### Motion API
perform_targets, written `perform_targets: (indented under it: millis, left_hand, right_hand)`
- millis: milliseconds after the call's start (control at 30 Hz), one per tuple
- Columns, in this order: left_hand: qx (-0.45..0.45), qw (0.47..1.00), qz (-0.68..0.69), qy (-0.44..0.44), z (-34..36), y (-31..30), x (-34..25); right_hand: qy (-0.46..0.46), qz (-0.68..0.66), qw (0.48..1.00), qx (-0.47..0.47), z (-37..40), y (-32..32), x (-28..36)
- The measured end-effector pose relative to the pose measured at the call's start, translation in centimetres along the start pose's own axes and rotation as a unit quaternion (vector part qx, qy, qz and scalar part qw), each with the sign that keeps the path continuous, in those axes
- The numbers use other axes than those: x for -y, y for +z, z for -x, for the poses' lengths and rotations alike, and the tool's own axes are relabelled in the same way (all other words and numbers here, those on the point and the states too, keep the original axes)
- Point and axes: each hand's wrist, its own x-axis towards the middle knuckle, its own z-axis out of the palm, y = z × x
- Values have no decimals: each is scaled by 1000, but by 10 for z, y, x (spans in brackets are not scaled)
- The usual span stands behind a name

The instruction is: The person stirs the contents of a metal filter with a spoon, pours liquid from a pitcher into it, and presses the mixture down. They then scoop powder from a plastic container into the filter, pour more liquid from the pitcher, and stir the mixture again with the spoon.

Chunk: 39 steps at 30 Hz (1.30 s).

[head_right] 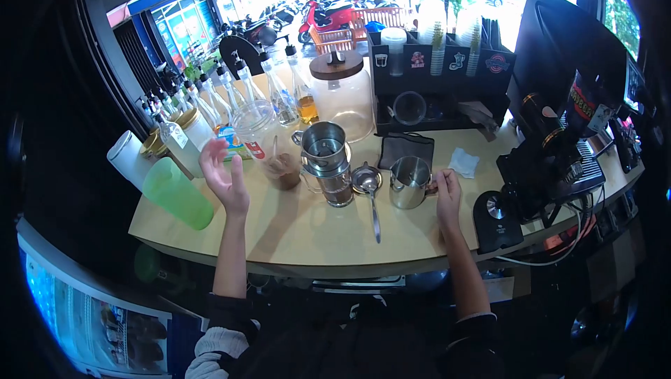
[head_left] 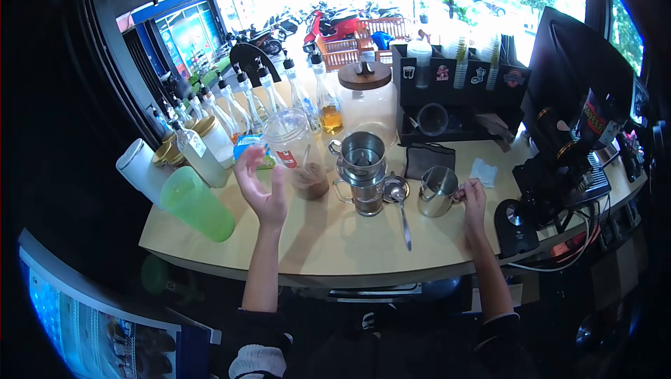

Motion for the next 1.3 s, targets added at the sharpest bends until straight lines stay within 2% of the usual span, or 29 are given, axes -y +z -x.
perform_targets:
  millis: [33, 67, 133, 200, 233, 300, 333, 400, 533, 600, 667, 733, 800, 867, 933, 967, 1000, 1033, 1067, 1133, 1167, 1200, 1267, 1300]
  left_hand:
    - [-51, 997, 25, -49, 8, -4, 11]
    - [-52, 997, 23, -45, 15, -6, 23]
    - [25, 978, -73, -192, 30, -8, 46]
    - [74, 965, -102, -228, 49, -2, 73]
    - [69, 967, -101, -225, 55, 3, 73]
    - [94, 947, 49, -303, 63, 13, 78]
    - [91, 947, 54, -302, 63, 14, 84]
    - [131, 944, -48, -298, 62, 12, 91]
    - [122, 944, -51, -304, 59, 8, 84]
    - [125, 949, -37, -287, 59, 7, 72]
    - [115, 955, -49, -270, 53, 9, 55]
    - [112, 960, -68, -249, 53, 10, 49]
    - [74, 966, -32, -247, 57, 10, 47]
    - [62, 971, 4, -230, 59, 7, 48]
    - [50, 974, 42, -216, 59, 2, 47]
    - [56, 982, -2, -178, 58, -3, 46]
    - [61, 987, -46, -140, 58, -7, 46]
    - [63, 986, -47, -144, 59, -8, 48]
    - [66, 987, -57, -131, 59, -10, 50]
    - [70, 988, -68, -120, 57, -11, 48]
    - [72, 987, -78, -118, 56, -10, 42]
    - [72, 987, -87, -117, 55, -9, 39]
    - [75, 987, -88, -111, 57, -7, 39]
    - [78, 988, -89, -104, 58, -6, 39]
  right_hand:
    - [11, -19, 1000, 6, 0, -2, -1]
    - [9, -23, 1000, 8, 0, -3, -1]
    - [8, -5, 1000, -6, -1, -3, -2]
    - [-7, -12, 1000, 7, -2, -5, -7]
    - [-12, -12, 1000, -15, -2, -4, -6]
    - [-26, -28, 998, -41, -2, -4, -3]
    - [-31, -25, 998, -40, -4, -7, -3]
    - [-29, -20, 991, -129, -10, -12, -3]
    - [-82, -7, 985, -149, -27, -2, 40]
    - [-229, 83, 965, -94, -43, 22, 79]
    - [-325, 70, 943, -34, -44, 76, 123]
    - [-334, 119, 931, 83, -31, 129, 158]
    - [-369, 195, 882, 218, -26, 168, 176]
    - [-381, 201, 846, 314, -19, 204, 194]
    - [-388, 192, 823, 369, -18, 237, 203]
    - [-383, 191, 825, 369, -19, 251, 203]
    - [-376, 214, 802, 411, -21, 264, 202]
    - [-369, 235, 777, 452, -23, 275, 202]
    - [-366, 234, 779, 453, -26, 284, 201]
    - [-261, 398, 663, 578, -33, 299, 195]
    - [-252, 425, 633, 596, -38, 303, 181]
    - [-252, 424, 633, 597, -37, 306, 178]
    - [-233, 521, 544, 615, -33, 311, 174]
    - [-234, 521, 543, 616, -36, 311, 158]
